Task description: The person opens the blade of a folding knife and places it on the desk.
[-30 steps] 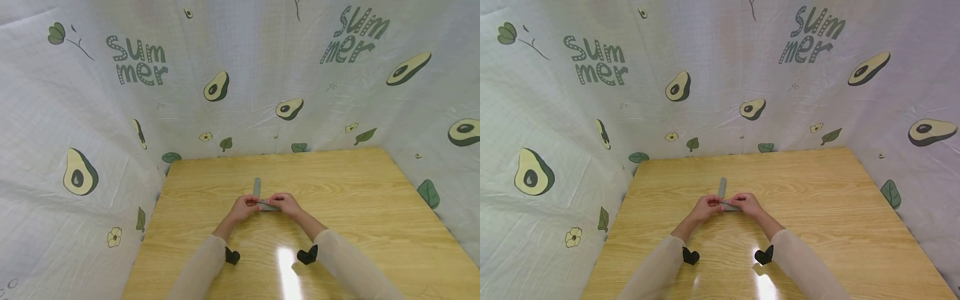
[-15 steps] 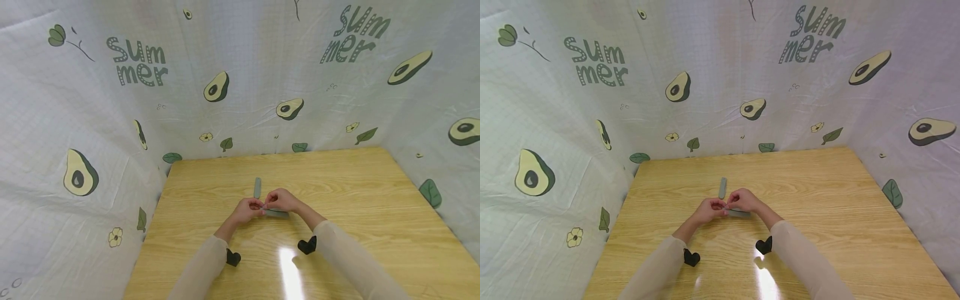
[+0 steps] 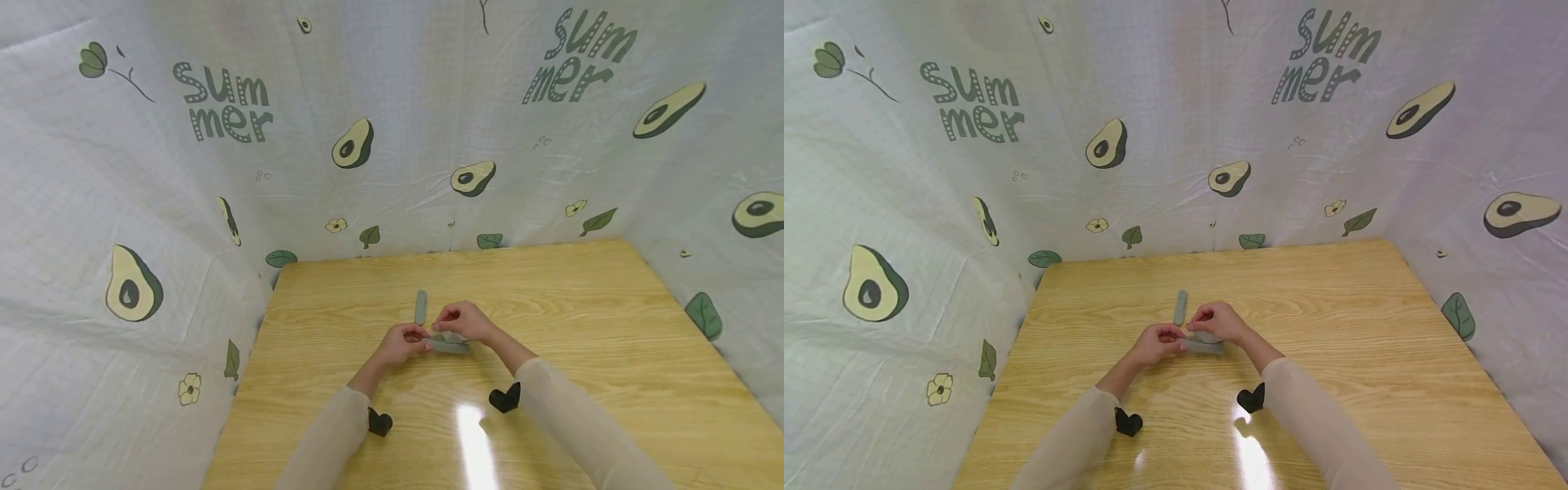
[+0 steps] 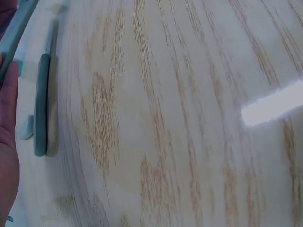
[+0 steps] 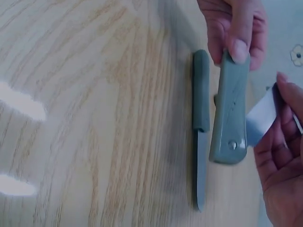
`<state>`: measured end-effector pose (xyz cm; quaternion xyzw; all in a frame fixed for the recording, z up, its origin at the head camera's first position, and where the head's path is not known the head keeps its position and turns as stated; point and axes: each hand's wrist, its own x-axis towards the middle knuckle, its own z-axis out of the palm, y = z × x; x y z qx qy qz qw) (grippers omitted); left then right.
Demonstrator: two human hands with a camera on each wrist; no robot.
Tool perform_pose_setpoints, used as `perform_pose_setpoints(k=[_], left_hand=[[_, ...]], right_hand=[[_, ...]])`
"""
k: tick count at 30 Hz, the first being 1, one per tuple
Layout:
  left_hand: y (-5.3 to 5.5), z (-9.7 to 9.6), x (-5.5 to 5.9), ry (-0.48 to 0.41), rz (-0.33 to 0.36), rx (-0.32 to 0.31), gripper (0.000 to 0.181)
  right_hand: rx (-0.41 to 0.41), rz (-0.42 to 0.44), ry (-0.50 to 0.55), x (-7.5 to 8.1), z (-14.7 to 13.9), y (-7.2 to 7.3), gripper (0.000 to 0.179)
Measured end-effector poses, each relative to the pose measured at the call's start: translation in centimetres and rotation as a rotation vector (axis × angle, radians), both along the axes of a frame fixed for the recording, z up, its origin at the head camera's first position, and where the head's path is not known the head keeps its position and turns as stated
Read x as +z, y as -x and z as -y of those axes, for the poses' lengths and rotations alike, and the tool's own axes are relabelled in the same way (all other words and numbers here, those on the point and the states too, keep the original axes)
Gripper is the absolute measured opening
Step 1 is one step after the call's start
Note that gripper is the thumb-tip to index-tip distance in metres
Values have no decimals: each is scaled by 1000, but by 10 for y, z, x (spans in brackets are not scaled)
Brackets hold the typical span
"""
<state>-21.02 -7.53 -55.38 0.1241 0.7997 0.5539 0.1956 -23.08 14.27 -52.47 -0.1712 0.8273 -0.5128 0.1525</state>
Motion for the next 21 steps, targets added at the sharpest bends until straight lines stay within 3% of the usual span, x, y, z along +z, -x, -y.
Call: perform_pose_setpoints(k=[5, 14, 21], left_hand=[[1, 7, 1, -11, 6, 15, 24], [1, 20, -5, -126, -37, -21, 23], [0, 27, -5, -209, 43, 120, 26]], right_hand=[[-42, 59, 138, 1, -17, 3, 20], [0, 104, 237, 5, -45, -4, 21], [-90, 193, 421, -10, -62, -18, 10]])
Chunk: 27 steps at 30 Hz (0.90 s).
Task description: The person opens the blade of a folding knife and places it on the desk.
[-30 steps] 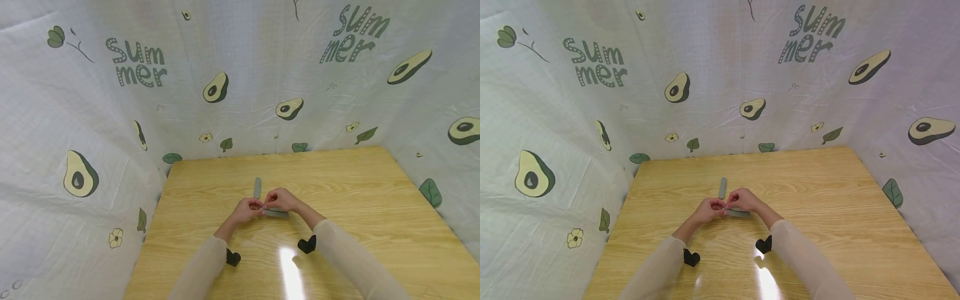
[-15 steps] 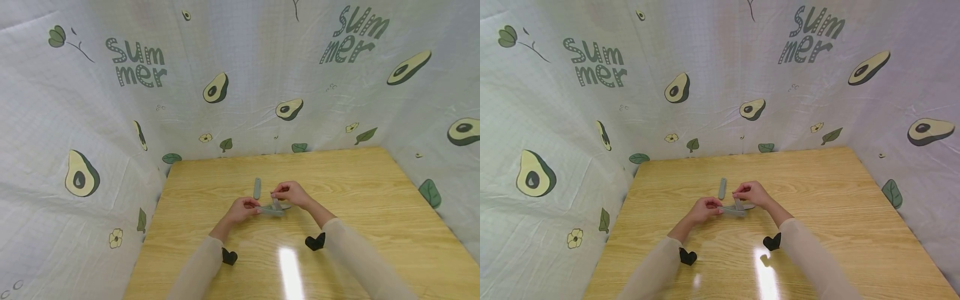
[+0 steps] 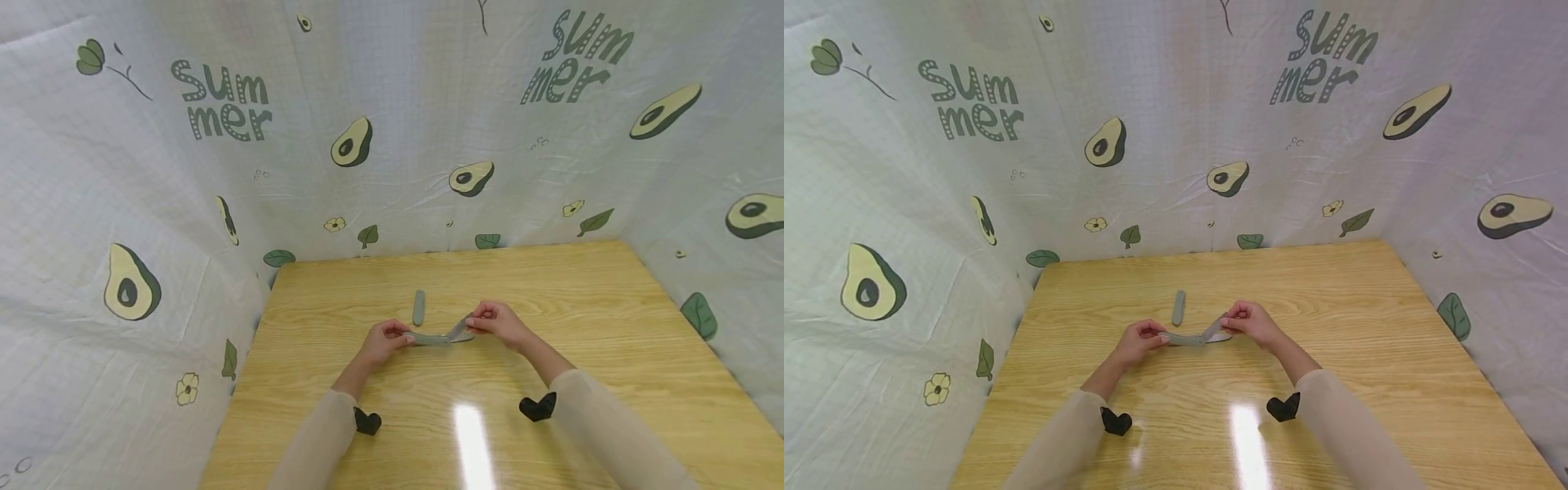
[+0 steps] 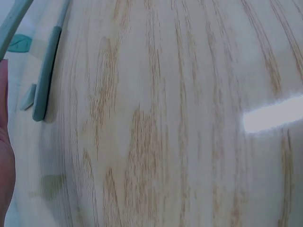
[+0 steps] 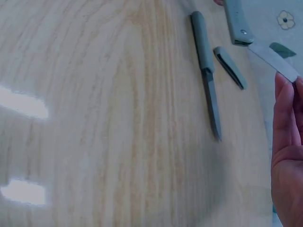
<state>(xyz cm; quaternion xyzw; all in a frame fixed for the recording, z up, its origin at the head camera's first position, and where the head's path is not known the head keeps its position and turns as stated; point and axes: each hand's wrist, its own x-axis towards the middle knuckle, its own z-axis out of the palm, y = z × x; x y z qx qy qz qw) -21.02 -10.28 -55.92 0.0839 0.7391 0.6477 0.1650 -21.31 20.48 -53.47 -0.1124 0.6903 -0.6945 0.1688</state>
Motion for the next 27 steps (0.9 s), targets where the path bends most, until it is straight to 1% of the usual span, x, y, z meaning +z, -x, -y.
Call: perform_pose_setpoints(k=[2, 4, 6, 8, 10, 12, 15, 18, 20, 21, 23, 25, 27], left_hand=[[0, 1, 0, -70, 23, 32, 26], [0, 2, 0, -143, 41, 57, 24], [-1, 2, -1, -213, 63, 86, 20], [0, 1, -3, -274, 83, 114, 15], [1, 0, -4, -318, 95, 135, 13], [2, 0, -6, -334, 102, 148, 13], [2, 1, -6, -326, 92, 131, 13], [0, 5, -7, -311, 66, 77, 14], [0, 7, -9, -311, 36, 34, 15], [-1, 9, -11, -312, 19, 11, 15], [-3, 10, -14, -297, 14, -2, 18], [-8, 10, -15, -258, 45, 14, 22], [-13, 8, -17, -196, 92, 49, 29]], right_hand=[[-24, 48, 80, -5, -1, -4, 6], [-40, 85, 166, -11, -1, -8, 9], [-54, 113, 272, -15, 1, -12, 12], [-66, 122, 363, -19, 4, -15, 16], [-80, 125, 437, -22, 7, -18, 20], [-89, 135, 488, -23, 10, -20, 25], [-121, 145, 488, -25, 13, -22, 27], [-138, 146, 455, -27, 11, -23, 21], [-148, 133, 394, -28, 9, -24, 14], [-150, 129, 356, -28, 8, -24, 17], [-147, 125, 266, -30, 5, -26, 34], [-148, 151, 182, -32, 3, -27, 47], [-152, 181, 136, -35, 2, -30, 53]])
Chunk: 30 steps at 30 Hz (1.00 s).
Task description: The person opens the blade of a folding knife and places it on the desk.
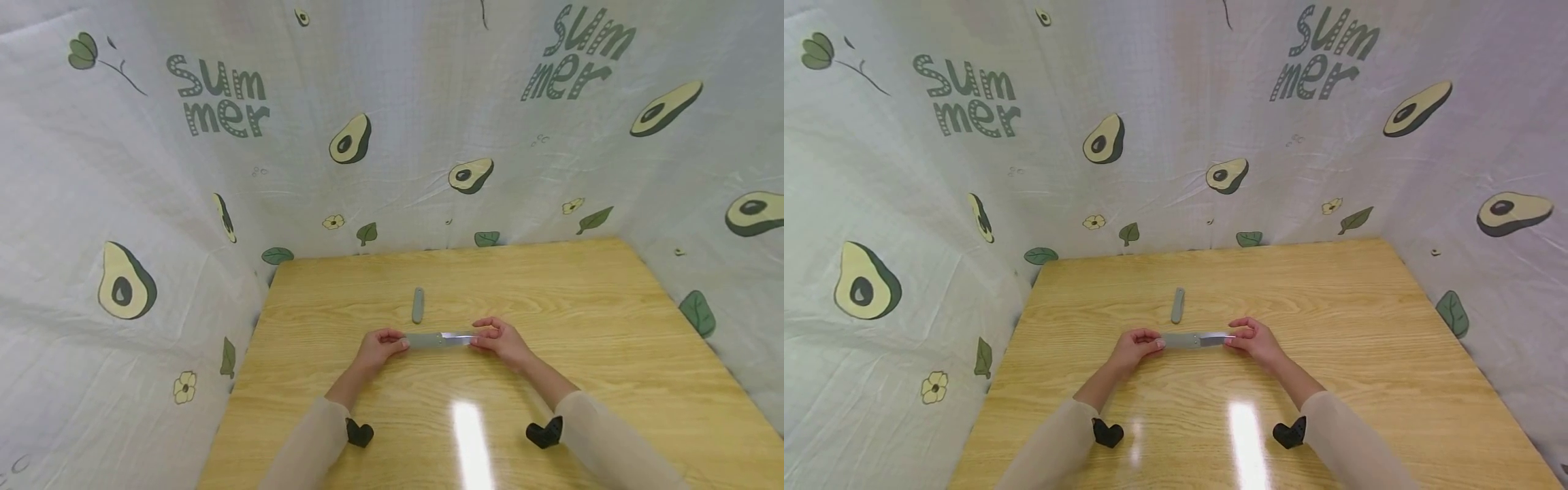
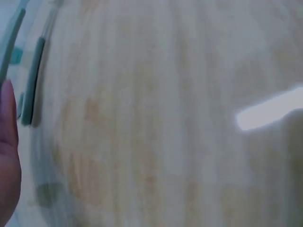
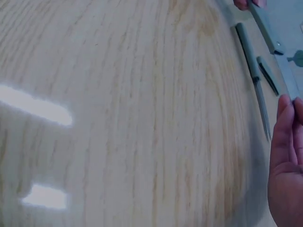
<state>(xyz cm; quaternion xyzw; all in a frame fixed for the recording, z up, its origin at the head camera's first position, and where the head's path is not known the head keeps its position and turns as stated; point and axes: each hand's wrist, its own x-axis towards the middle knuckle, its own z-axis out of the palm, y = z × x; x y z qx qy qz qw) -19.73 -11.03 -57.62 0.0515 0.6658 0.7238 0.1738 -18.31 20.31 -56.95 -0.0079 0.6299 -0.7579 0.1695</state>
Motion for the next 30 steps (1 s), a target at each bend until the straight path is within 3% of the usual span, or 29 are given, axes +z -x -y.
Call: perform_pose_setpoints(k=[4, 12, 15, 21, 25, 30], left_hand=[[-8, -9, -4, 107, 55, 92, 40], [-16, -16, -9, 245, 9, 267, 51], [-19, -18, -8, 343, -19, 315, 54], [-23, -22, -5, 547, -85, 401, 59], [-22, -24, -3, 607, -96, 438, 60], [-19, -27, 0, 648, -89, 441, 59]], right_hand=[[-40, 67, -28, -5, -1, -6, 58], [-187, 184, -83, -3, 13, -8, 79], [-243, 225, -111, 0, 19, -8, 83], [-293, 224, -281, 6, 28, -8, 90], [-303, 200, -362, 7, 32, -7, 91], [-303, 193, -407, 9, 34, -6, 90]])
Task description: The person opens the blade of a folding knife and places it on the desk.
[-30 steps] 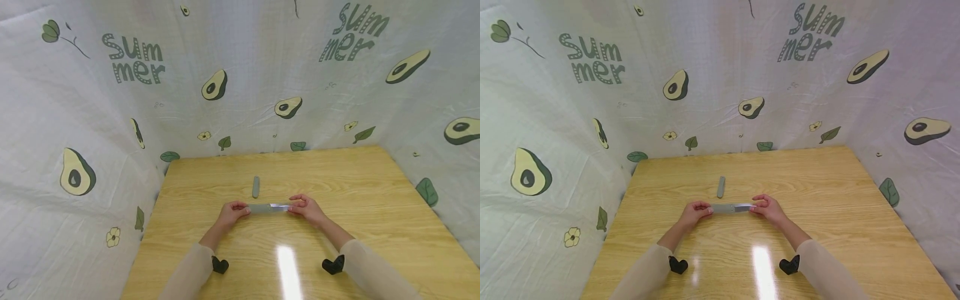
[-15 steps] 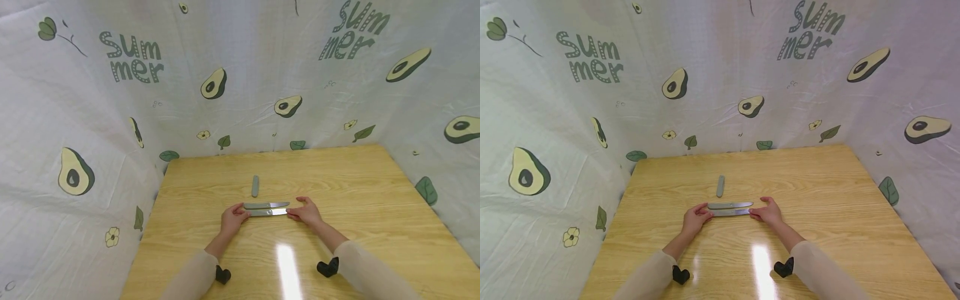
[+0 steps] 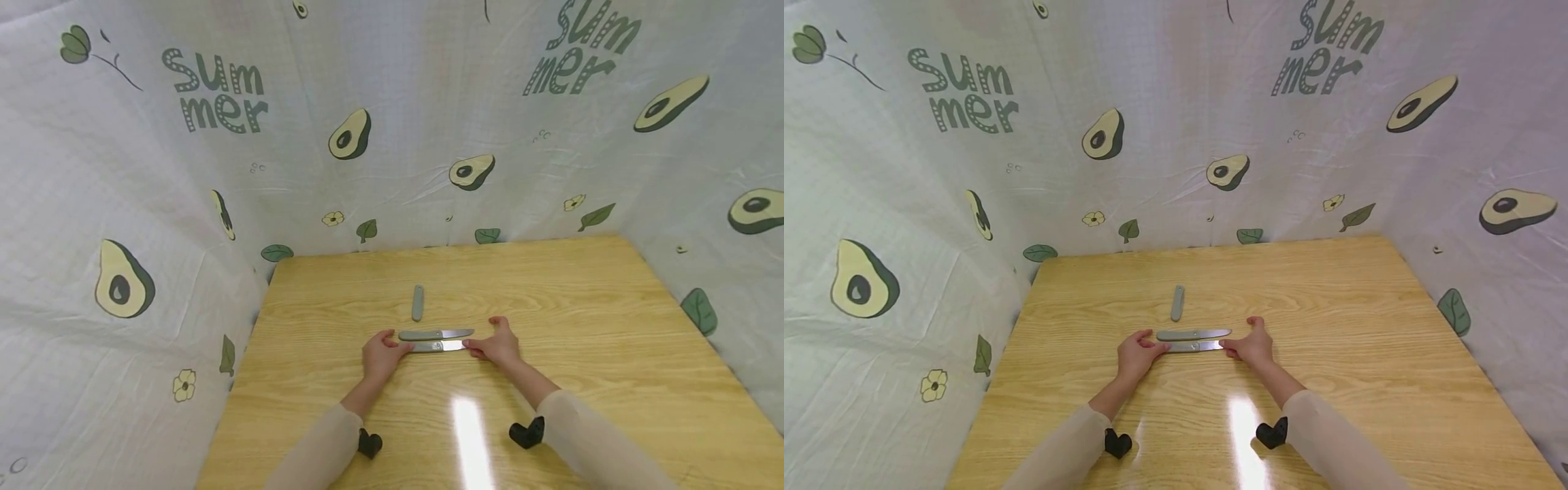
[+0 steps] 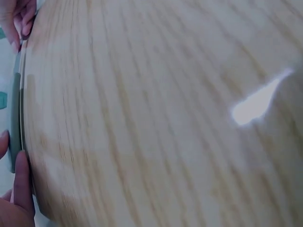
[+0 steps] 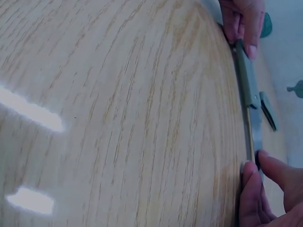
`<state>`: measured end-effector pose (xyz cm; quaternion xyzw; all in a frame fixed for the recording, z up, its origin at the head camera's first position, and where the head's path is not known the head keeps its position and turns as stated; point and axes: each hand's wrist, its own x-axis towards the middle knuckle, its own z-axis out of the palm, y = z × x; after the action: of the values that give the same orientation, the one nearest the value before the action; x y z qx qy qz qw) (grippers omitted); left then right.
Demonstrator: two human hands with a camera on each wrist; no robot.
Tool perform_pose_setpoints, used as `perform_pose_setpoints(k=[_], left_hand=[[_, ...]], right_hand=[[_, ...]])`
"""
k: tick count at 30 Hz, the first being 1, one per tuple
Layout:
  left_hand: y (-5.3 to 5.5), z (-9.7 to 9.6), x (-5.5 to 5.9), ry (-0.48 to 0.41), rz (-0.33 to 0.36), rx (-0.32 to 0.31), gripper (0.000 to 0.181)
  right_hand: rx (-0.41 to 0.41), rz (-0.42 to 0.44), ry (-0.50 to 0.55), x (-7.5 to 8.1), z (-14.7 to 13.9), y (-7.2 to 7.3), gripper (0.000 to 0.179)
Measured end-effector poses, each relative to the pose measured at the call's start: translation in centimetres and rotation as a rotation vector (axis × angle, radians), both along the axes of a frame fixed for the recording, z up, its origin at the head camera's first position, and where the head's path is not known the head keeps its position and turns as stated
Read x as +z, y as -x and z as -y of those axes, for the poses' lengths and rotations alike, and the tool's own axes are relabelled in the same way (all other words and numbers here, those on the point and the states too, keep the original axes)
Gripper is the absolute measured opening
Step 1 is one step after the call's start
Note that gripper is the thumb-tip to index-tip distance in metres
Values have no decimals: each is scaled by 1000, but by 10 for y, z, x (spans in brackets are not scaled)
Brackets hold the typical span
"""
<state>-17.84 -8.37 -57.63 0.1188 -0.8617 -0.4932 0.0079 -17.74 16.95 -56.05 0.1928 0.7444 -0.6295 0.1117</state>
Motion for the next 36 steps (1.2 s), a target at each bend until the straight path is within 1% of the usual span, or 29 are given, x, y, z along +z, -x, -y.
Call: perform_pose_setpoints(k=[3, 7, 14, 17, 20, 24, 26, 29, 31, 32, 33, 36], left_hand=[[2, -2, 1, 32, -4, -2, 59], [4, -2, 2, 82, -13, -30, 62], [4, -2, 1, 96, -13, -38, 67], [4, -2, 0, 98, -15, -39, 66], [4, -3, -1, 102, -26, -43, 66], [3, -4, 2, 105, -22, -58, 69], [4, -3, 4, 100, -14, -61, 72], [9, -1, 7, 104, -19, -47, 75], [16, 1, 9, 96, -28, -20, 75], [21, 2, 9, 78, -34, -5, 74], [26, 3, 9, 60, -38, 10, 74], [39, 3, 14, -30, -30, 41, 72]], right_hand=[[17, 4, -16, 2, -1, 1, 90], [42, 18, -54, 3, -5, 3, 91], [107, 13, -156, -1, -7, 10, 95], [102, 18, -190, -1, -7, 11, 96], [91, 20, -187, -1, -7, 11, 96], [89, 25, -177, -1, -10, 10, 97], [91, 22, -197, 0, -11, 12, 96], [53, -18, -226, 7, -15, 20, 97], [-1, -52, -220, 15, -15, 29, 96], [-28, -66, -204, 19, -15, 35, 95], [-52, -82, -165, 24, -13, 40, 94], [-85, -103, -57, 34, -1, 54, 91]])
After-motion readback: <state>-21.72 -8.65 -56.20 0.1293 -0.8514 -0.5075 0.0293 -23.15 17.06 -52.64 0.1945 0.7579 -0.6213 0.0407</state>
